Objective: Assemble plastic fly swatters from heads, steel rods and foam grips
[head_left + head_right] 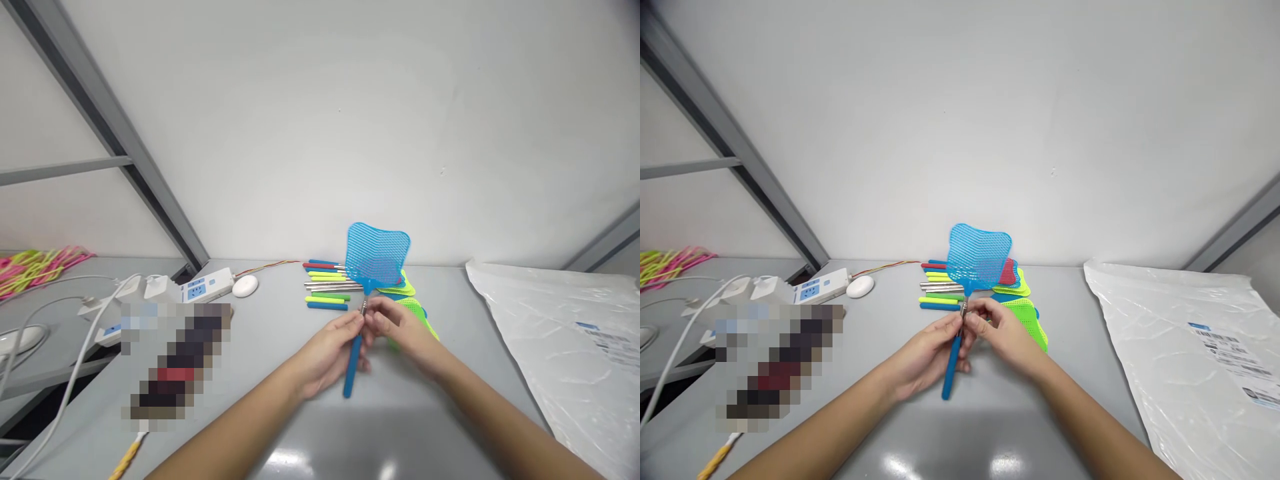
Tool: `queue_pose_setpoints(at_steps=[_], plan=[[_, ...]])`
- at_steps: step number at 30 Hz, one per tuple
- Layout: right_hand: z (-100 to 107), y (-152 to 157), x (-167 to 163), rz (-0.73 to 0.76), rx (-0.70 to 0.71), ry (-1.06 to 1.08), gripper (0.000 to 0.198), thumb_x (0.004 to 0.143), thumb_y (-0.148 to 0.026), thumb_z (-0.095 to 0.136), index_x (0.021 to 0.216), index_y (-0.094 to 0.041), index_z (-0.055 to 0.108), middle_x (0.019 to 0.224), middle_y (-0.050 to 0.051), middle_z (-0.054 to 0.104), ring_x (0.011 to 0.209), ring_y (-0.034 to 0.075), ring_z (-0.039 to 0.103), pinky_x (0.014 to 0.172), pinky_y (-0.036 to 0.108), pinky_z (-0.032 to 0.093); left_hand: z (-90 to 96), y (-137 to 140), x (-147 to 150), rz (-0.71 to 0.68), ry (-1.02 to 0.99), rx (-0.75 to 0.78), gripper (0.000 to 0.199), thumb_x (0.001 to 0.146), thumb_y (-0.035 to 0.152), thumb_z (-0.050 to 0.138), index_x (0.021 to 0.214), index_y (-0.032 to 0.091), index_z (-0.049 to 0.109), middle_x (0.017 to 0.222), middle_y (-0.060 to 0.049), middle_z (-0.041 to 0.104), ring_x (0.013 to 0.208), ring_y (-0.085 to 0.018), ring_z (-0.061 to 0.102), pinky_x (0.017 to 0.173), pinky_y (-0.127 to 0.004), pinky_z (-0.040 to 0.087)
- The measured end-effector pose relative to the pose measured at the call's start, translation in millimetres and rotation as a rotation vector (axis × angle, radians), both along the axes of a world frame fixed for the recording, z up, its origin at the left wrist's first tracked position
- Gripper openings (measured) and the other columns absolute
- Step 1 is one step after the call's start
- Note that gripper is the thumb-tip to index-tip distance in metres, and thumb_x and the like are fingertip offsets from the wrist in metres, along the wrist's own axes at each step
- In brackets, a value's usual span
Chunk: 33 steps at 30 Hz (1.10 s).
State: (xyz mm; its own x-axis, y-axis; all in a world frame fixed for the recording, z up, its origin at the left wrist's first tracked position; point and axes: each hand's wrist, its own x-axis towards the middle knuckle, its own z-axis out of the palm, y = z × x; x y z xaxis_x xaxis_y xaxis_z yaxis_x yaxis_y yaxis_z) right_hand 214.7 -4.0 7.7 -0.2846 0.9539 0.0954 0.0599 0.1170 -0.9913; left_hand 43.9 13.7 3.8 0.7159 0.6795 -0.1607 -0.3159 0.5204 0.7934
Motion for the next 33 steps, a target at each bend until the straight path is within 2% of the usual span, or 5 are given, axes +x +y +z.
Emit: queue_pose_setpoints(at_steps=[4,11,19,26,33], plan=[[0,-6,-11,-0.116,0.195,-0.226,0.042,0.08,-0.043,0.065,0.117,-0.026,0.053,0.118,0.005,0.057,0.105,0.021,0.053,0.086,0.033,0.044,1.8,4,0,0.206,-0.078,0.046,0.027,0.084,0.039,0.061,0.101,0.019,0.065,0.097,-0.005,0.055,0.087,-0.014,0.052,0.075,-0.025,0.045],[-5,-14,-21,-0.213,0.244,-0.38,0.022,0.093,-0.036,0.043,0.107,-0.023,0.054,0.093,0.004,0.064,0.081,0.018,0.059,0.07,0.03,0.044,5.2,5,-2,0.28,-0.061,0.077,0.036,0.082,0.041,0.063,0.115,0.024,0.062,0.088,-0.002,0.054,0.081,-0.013,0.052,0.075,-0.026,0.044],[-3,-5,-4,-0.299,0.29,-0.779,0.025,0.094,-0.039,0.037,0.099,-0.025,0.056,0.084,0.003,0.067,0.071,0.018,0.06,0.062,0.028,0.037,2.0,29,-14,0.674,0.035,0.117,0.031,0.078,0.046,0.066,0.093,0.018,0.063,0.082,0.0,0.056,0.06,-0.007,0.047,0.058,-0.022,0.04],[-5,-3,-3,-0.306,0.333,-0.891,0.026,0.095,-0.039,0.036,0.092,-0.025,0.058,0.081,0.002,0.067,0.072,0.018,0.062,0.058,0.027,0.031,-9.5,31,-11,0.634,0.18,0.151,0.036,0.074,0.049,0.068,0.09,0.016,0.066,0.073,0.001,0.057,0.055,-0.006,0.047,0.056,-0.021,0.036],[-5,0,-2,-0.296,0.352,-0.968,0.028,0.096,-0.04,0.034,0.091,-0.026,0.057,0.084,0.002,0.068,0.073,0.018,0.061,0.055,0.027,0.029,-10.5,32,-9,0.771,0.15,0.195,0.03,0.073,0.044,0.07,0.078,0.016,0.06,0.067,0.003,0.053,0.051,-0.005,0.04,0.052,-0.021,0.033]])
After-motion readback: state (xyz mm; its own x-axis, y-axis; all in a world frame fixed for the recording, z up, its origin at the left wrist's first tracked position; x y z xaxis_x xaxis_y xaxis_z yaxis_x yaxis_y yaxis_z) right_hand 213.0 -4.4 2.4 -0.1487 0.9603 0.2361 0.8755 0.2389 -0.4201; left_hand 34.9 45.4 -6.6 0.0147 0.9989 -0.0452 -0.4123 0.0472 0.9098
